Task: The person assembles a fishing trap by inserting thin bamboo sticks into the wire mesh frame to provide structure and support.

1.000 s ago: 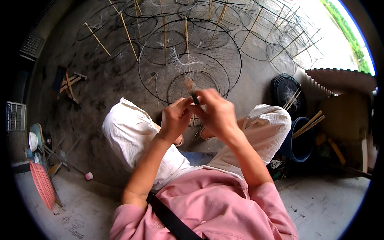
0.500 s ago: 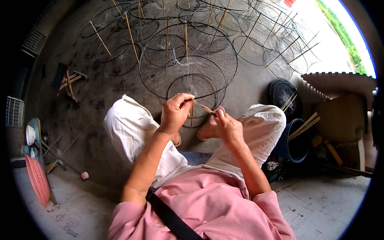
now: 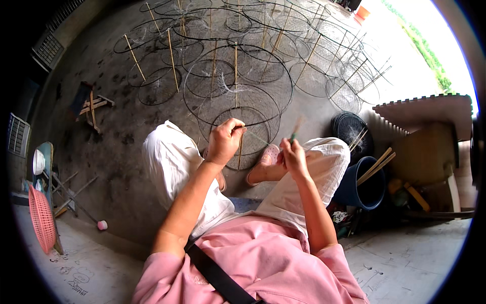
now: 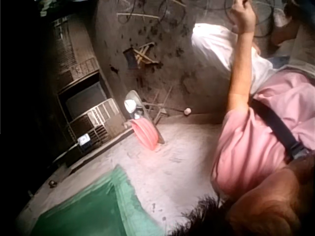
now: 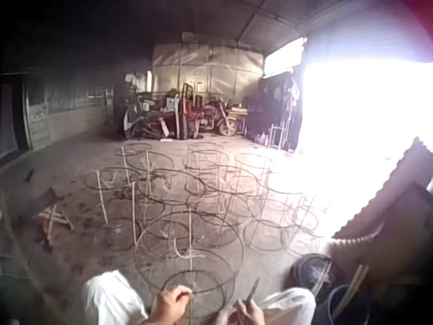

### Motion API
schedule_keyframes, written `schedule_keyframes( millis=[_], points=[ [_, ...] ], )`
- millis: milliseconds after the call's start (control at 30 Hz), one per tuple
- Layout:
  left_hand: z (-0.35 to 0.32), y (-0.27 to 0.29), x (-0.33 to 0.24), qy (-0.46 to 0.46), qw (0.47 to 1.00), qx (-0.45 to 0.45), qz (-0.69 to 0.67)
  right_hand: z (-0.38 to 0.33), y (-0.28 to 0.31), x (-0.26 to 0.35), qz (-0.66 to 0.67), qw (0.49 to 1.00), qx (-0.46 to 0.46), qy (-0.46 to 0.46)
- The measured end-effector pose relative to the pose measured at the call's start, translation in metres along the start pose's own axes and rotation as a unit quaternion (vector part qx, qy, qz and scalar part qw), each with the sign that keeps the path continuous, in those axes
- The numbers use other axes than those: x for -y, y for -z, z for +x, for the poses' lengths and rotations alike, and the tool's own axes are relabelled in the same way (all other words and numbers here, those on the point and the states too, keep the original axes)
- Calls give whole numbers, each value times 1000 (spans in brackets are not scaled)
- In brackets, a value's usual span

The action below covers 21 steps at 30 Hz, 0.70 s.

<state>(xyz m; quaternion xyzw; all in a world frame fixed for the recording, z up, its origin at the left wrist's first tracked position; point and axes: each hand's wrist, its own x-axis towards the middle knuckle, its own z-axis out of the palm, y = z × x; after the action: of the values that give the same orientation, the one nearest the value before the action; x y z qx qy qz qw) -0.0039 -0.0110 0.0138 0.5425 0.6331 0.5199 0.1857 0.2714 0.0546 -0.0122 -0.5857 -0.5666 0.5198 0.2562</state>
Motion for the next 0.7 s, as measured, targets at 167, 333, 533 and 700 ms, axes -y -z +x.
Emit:
schedule_keyframes(
  millis=[167, 333, 533, 700],
  points=[
    [-6, 4, 11, -92, 994, -51, 4, -28, -48, 10, -339, 925, 70, 158],
    [-7, 6, 14, -99, 993, -68, 5, -51, -55, 68, -194, 889, 19, 414],
    [-9, 13, 10, -82, 995, -56, 12, -78, -58, 77, -115, 912, 6, 393],
    [-6, 10, 3, -79, 996, -47, 1, -8, -44, -6, -83, 996, 29, 9]
  ],
)
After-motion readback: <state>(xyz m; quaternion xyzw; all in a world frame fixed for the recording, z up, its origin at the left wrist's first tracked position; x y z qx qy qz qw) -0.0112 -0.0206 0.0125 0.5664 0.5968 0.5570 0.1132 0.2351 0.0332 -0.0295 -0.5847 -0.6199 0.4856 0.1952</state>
